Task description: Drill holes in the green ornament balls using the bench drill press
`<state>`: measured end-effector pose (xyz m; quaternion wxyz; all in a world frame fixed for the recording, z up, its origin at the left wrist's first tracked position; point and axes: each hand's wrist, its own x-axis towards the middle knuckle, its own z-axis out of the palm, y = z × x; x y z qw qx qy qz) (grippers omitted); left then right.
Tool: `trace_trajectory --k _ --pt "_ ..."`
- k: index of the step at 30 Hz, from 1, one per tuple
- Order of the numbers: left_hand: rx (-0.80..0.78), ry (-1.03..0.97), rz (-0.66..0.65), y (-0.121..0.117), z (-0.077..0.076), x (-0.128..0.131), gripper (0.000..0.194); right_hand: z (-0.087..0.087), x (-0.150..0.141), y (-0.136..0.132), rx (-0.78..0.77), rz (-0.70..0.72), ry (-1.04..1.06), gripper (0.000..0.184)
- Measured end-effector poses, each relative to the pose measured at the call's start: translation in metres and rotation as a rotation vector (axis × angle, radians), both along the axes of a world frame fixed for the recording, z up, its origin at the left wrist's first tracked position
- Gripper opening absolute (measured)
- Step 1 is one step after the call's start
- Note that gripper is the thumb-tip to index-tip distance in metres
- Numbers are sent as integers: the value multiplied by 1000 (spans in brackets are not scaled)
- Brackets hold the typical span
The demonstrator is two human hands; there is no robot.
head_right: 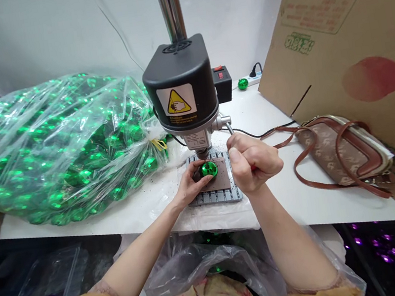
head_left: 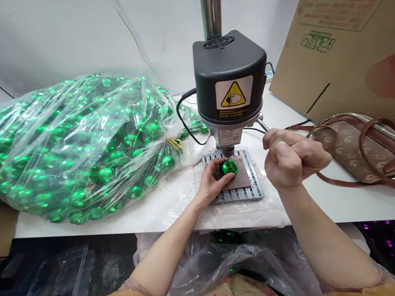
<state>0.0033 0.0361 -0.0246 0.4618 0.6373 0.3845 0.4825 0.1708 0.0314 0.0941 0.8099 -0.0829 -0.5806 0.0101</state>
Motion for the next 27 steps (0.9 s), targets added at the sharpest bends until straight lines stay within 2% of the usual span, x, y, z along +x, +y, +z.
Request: trace_trajectory --k 2,4,6,10,12,14,16,18,20,22,24,27 --pt "-3 -4 -1 -1 1 0 55 1 -2 -2 2 -7 1 42" --pt "-7 -9 1 -1 2 0 55 12 -5 -5 -33 -4 41 44" --pt "-11 -5 14 -2 3 2 55 32 -8 -7 -134 16 129 45" --pt "16 29 131 -6 9 5 50 77 -10 -8 -492 84 242 41" --pt "69 70 222 -15 15 2 43 89 -9 -6 -572 93 247 42" --pt "161 141 257 -33 21 -6 36 92 -8 -5 -578 91 235 42" --pt "277 235 171 -58 24 -19 33 90 -7 -4 -555 84 221 41" --pt "426 379 -9 -88 21 -35 33 87 -7 -3 -537 78 214 41" --pt "640 599 -167 -116 13 -50 36 85 -7 -3 -520 69 214 41" --pt "853 784 -263 -134 6 -61 43 85 -8 -3 -509 65 216 40" --pt "947 831 -305 -139 2 -69 50 86 -8 -3 -501 62 219 40" --pt "933 730 -280 -125 6 -78 49 85 -8 -3 -505 58 226 40"
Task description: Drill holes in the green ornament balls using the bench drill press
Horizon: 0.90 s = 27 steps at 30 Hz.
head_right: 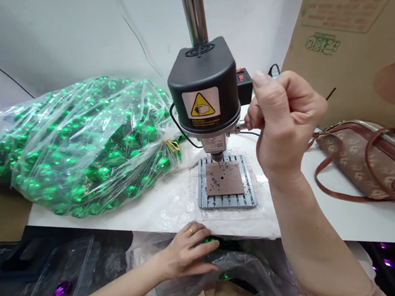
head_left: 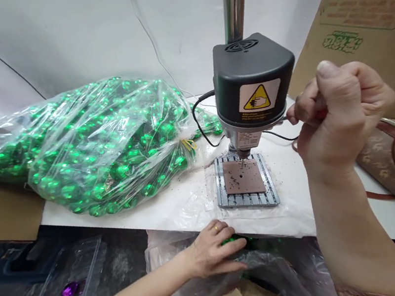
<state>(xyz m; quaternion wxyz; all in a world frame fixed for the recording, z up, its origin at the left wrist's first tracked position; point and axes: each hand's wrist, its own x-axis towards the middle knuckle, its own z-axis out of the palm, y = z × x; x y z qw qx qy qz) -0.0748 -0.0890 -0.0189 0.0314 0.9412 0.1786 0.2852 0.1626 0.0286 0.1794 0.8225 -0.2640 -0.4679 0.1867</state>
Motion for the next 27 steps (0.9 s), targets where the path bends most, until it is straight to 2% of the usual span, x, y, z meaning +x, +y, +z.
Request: trace_trajectory --k 2,3,5,7,8,10,11,13,17,19,21,23,25,27 --pt "16 -109 99 19 6 -8 39 -1 0 0 -4 -6 -2 39" --pt "30 -159 220 31 10 -14 33 -1 0 0 -6 -10 -5 39" --pt "33 -180 578 56 16 -27 26 -1 0 0 0 -13 -9 39" --pt "6 -80 937 81 19 -41 32 -1 0 0 3 -11 -6 40" --pt "-4 -11 1061 93 19 -48 40 -1 0 0 2 -9 1 40" --pt "-17 87 1191 116 16 -58 55 -1 0 0 -4 -3 16 39" --pt "-22 105 1208 126 14 -61 57 -1 0 0 -10 -3 20 39" --pt "-34 124 1153 146 8 -64 53 0 -1 0 -16 -8 26 39" --pt "-75 112 880 181 5 -65 40 0 -1 1 -4 -8 43 40" --pt "-104 12 753 187 10 -69 37 0 -1 1 1 1 45 40" --pt "-71 -112 693 179 16 -77 32 0 0 0 -2 12 40 41" --pt "58 -195 775 157 20 -89 27 0 1 0 -9 22 33 41" --pt "207 -225 997 128 21 -105 30 -1 1 -1 -18 20 28 40" --pt "254 -198 1225 106 18 -119 48 -1 0 -1 -32 13 27 40"
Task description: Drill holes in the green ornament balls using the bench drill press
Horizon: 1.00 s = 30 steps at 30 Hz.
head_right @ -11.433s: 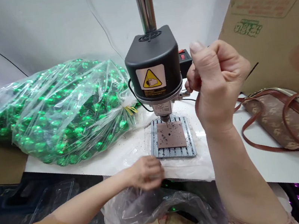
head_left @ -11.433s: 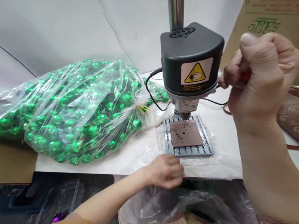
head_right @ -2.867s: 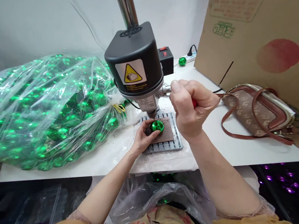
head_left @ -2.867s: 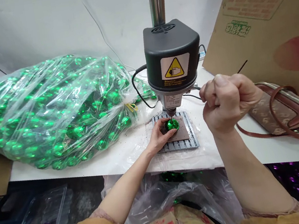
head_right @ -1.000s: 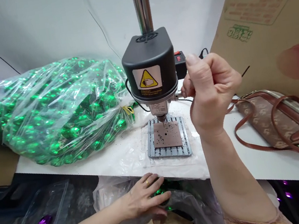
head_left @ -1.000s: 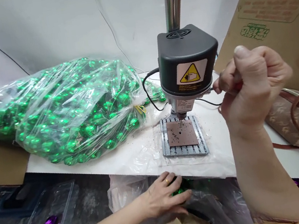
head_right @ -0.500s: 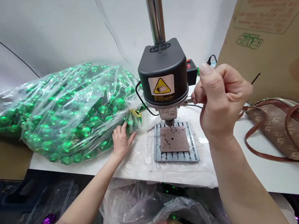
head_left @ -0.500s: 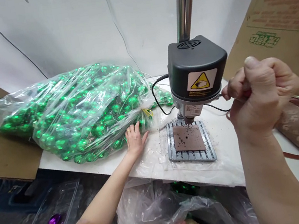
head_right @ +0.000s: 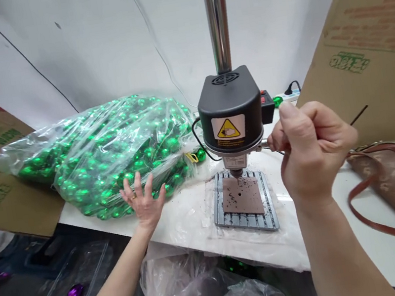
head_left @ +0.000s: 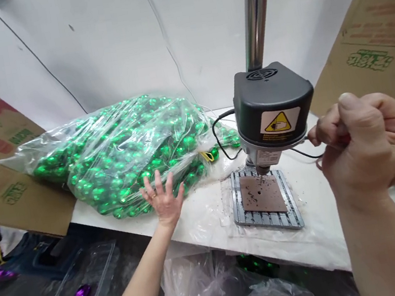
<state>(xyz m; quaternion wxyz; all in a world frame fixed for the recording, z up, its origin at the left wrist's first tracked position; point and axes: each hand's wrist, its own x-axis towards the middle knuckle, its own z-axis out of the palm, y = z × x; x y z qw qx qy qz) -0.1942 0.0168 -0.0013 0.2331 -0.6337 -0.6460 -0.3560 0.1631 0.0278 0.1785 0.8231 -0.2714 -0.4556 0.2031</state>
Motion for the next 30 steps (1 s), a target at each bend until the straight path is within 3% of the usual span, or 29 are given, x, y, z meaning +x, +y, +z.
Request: trace_trajectory --k 2,4,10,14,17,21,24,28,30 --pt "-82 23 104 -7 -3 -12 66 0 -1 0 0 -12 13 39" --pt "-176 66 85 1 -5 -21 68 -1 -2 0 12 -29 34 38" --pt "-310 53 -183 66 8 -35 56 1 -3 -1 2 -39 46 37" --pt "-306 -38 -334 89 18 -38 40 2 -4 -1 0 -37 61 39" --pt "-243 -157 -363 85 24 -39 27 1 -2 0 -1 -22 49 40" --pt "-59 -364 -190 63 23 -36 23 -1 1 0 1 5 22 40" --pt "-14 -428 -76 47 15 -35 21 -2 1 0 4 0 31 40" --pt "-5 -357 29 36 5 -29 20 -1 -1 1 19 4 30 39" --pt "55 -221 3 36 3 -18 19 -1 -1 2 22 9 31 39"
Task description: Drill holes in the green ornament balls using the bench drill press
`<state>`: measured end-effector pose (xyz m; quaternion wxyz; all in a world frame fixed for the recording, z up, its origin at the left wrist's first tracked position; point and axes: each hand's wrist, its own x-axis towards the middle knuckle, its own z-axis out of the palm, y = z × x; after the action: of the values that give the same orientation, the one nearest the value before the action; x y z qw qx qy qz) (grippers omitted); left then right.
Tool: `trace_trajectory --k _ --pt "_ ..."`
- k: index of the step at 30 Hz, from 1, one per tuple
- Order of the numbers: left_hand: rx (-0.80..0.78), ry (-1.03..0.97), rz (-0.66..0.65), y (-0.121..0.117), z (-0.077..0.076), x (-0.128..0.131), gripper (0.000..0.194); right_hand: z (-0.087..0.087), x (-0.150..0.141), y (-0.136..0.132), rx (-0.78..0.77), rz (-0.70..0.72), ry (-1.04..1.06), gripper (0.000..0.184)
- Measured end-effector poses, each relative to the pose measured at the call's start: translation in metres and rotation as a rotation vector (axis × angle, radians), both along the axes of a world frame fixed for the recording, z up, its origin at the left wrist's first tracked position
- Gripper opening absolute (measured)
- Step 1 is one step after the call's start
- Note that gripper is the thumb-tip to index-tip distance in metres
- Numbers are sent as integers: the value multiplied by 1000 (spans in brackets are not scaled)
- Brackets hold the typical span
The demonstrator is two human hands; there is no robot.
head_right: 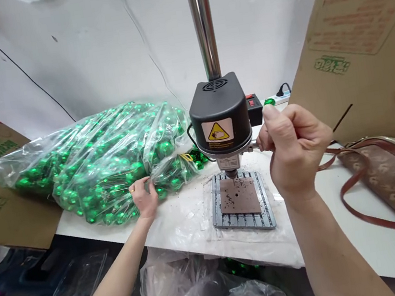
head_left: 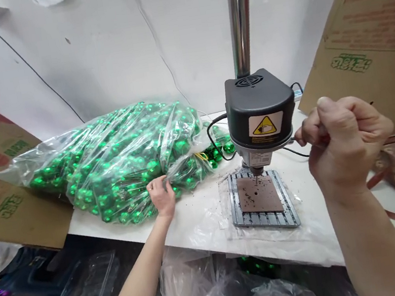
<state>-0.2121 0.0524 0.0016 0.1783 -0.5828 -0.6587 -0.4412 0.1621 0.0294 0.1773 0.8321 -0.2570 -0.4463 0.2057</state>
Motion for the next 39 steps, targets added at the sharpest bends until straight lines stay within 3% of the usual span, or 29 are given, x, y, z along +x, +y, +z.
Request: trace_trajectory --k 1,3,5,6,7,8,10,13,18,22,25,29,31,33,36,39 --pt "35 84 -75 2 0 9 20 0 0 0 1 3 2 39" --pt "41 269 -390 9 0 33 21 0 0 1 9 5 7 40" --pt "-81 433 -760 21 3 64 23 0 0 1 12 -1 6 40" --pt "-181 486 -854 30 5 80 24 0 0 0 8 -5 2 41" --pt "-302 517 -851 39 7 95 26 0 0 0 1 -7 -4 41" --pt "-434 538 -767 48 10 110 28 0 0 -1 -10 -10 -5 41" --pt "-661 547 -505 66 15 134 32 1 0 -2 -26 -6 -8 41" --pt "-798 519 -267 86 17 154 29 2 -1 -5 -47 -7 -8 40" --pt "-852 460 -198 91 15 157 37 3 -1 -5 -71 -43 8 36" --pt "-851 408 -270 75 8 145 49 1 0 -2 -86 -37 41 35" --pt "-669 105 -451 53 -1 134 50 0 1 -2 -85 -45 33 36" --pt "-229 -848 -665 21 -7 128 44 0 0 -2 -32 -41 3 36" --pt "-197 -1331 -746 8 -3 129 45 0 0 -2 3 -36 -4 36" --pt "-256 -1675 -799 -3 5 132 45 -1 0 -1 16 -33 -3 38" --pt "-343 -1818 -851 -16 15 140 43 -1 1 0 19 -25 3 40" --pt "-454 -1708 -896 -23 18 151 51 0 1 0 24 -18 -4 39"
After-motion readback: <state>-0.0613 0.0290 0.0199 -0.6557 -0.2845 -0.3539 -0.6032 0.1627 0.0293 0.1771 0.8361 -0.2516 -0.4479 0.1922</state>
